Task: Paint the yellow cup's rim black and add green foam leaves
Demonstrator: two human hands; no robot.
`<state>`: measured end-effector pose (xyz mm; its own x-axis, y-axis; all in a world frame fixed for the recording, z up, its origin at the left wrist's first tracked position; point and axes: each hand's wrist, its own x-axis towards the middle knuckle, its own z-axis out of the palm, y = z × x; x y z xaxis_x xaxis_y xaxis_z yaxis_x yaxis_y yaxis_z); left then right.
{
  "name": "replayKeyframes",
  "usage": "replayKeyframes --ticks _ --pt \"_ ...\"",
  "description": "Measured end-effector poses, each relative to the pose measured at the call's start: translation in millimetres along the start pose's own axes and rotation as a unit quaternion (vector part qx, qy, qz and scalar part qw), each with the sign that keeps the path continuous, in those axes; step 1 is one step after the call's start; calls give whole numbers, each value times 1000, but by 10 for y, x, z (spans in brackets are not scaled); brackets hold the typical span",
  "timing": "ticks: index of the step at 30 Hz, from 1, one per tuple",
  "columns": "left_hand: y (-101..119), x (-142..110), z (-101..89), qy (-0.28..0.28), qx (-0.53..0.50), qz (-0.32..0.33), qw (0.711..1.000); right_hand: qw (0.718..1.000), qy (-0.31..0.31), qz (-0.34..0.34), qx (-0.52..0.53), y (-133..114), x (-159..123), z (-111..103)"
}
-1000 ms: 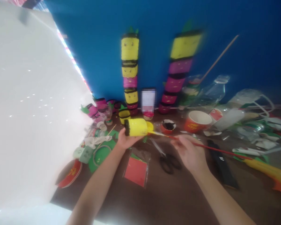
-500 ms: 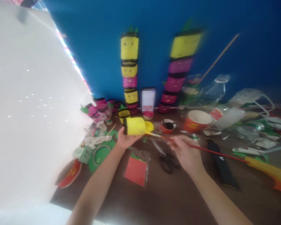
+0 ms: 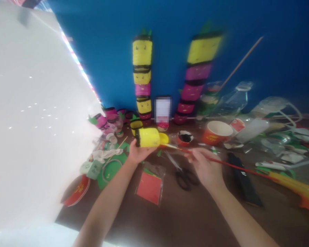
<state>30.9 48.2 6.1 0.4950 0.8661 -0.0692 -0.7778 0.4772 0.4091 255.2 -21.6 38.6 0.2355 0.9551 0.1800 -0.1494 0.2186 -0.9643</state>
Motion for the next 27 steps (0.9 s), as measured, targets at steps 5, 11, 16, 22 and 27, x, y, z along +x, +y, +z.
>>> replayKeyframes --ticks 5,11,16,22,27 --pt "-4 8 -11 6 4 -3 1000 999 -25 31 27 14 -20 26" --pt "-4 7 51 -10 14 7 1000 1000 11 6 5 -3 -14 25" --pt "-13 6 68 0 18 12 1000 999 -7 28 23 -24 -34 60" --pt "-25 -5 60 -7 26 10 1000 999 -15 27 -18 -3 -67 82" --pt "-15 -2 64 -11 20 15 1000 999 15 16 -24 -22 -22 43"
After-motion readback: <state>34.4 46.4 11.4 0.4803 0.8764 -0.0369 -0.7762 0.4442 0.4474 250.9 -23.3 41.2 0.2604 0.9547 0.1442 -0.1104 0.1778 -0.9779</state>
